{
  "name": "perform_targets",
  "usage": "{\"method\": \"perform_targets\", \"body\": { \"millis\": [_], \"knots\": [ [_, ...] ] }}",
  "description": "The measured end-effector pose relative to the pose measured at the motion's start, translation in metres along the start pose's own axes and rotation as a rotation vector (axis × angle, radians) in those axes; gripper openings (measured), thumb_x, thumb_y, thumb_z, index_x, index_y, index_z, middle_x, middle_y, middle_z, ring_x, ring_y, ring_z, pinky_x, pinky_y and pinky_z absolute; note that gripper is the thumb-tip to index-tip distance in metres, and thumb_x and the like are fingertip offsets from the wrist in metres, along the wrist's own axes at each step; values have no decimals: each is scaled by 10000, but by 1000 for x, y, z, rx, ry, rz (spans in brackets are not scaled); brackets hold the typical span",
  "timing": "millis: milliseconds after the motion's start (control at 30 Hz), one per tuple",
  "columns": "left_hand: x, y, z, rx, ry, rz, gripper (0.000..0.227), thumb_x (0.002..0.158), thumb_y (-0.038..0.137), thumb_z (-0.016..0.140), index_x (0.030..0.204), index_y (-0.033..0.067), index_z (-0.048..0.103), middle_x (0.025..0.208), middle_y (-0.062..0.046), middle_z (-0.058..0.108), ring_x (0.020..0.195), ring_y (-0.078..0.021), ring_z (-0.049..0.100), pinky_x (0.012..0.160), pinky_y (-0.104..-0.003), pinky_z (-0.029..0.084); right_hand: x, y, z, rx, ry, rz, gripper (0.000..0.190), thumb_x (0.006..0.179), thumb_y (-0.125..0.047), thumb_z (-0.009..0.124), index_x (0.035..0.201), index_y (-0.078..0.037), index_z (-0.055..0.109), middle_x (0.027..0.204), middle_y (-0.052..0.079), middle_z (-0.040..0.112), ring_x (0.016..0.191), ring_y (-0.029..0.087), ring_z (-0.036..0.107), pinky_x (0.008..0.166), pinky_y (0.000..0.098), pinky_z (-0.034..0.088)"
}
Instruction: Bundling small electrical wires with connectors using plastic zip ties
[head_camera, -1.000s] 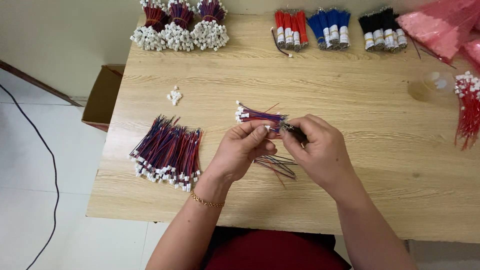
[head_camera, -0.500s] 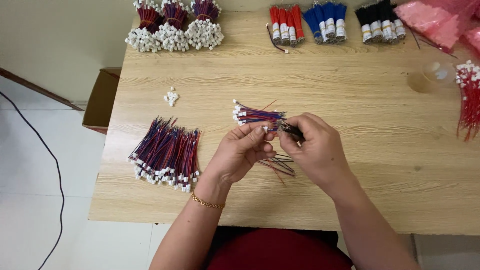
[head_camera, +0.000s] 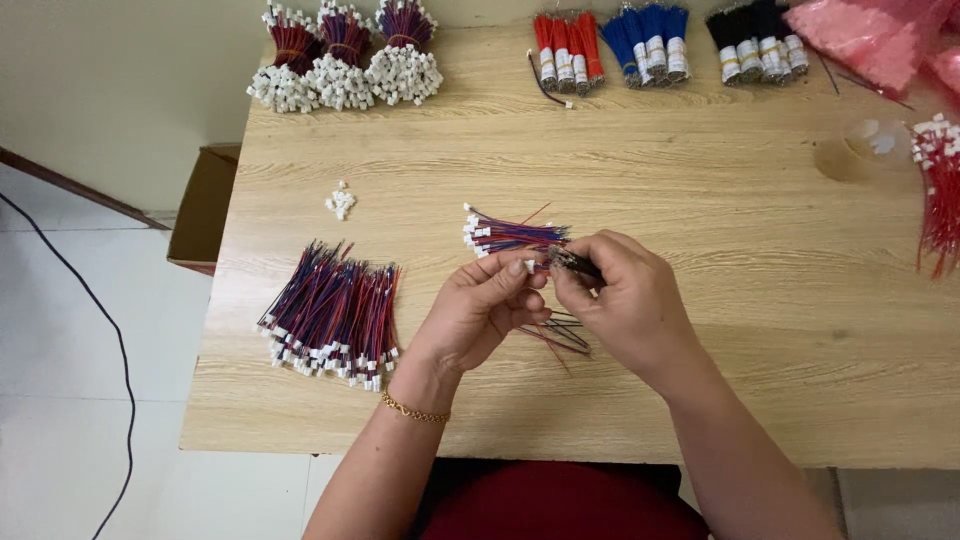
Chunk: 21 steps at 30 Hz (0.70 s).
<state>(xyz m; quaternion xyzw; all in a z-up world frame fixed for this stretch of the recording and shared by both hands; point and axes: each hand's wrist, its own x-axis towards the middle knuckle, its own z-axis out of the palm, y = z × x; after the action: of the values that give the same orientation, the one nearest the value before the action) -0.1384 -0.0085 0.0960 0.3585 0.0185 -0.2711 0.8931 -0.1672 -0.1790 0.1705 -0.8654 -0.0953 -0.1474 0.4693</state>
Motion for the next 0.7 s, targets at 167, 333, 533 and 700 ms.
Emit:
{"method": "perform_targets", "body": {
  "millis": [167,333,533,700],
  "knots": [
    [2,-7,-2,122,60,60,230,916,154,657,1085,-3,653,872,-144,723,726,-230,736,666,-352,632,-3,3,7,-40,-22,20,85,805,-51,705,888,-50,685,697,131,590,643,261,646,579,345,520],
    [-2,-14,-13,229,90,80,211,902,113,668,1068,-17,660,854,-135,715,742,-245,732,690,-360,626,-11,23,18,-27,-89,31,103,841,-110,694,925,-54,673,770,140,644,774,323,671,688,397,530],
    [-16,-9,-35,741,216,101,209,875,84,679,1048,-28,712,761,-83,664,665,-127,604,619,-260,537,-16,38,7,236,-7,256,332,1061,-250,432,923,-16,623,803,153,653,795,248,642,773,418,543],
    [-17,26,-39,1342,313,233,240,853,213,692,1077,140,738,912,-132,688,751,-268,620,660,-383,504,-12,84,-4,297,128,365,264,1107,-253,413,972,-89,569,680,15,521,585,112,526,515,211,415]
  ]
}}
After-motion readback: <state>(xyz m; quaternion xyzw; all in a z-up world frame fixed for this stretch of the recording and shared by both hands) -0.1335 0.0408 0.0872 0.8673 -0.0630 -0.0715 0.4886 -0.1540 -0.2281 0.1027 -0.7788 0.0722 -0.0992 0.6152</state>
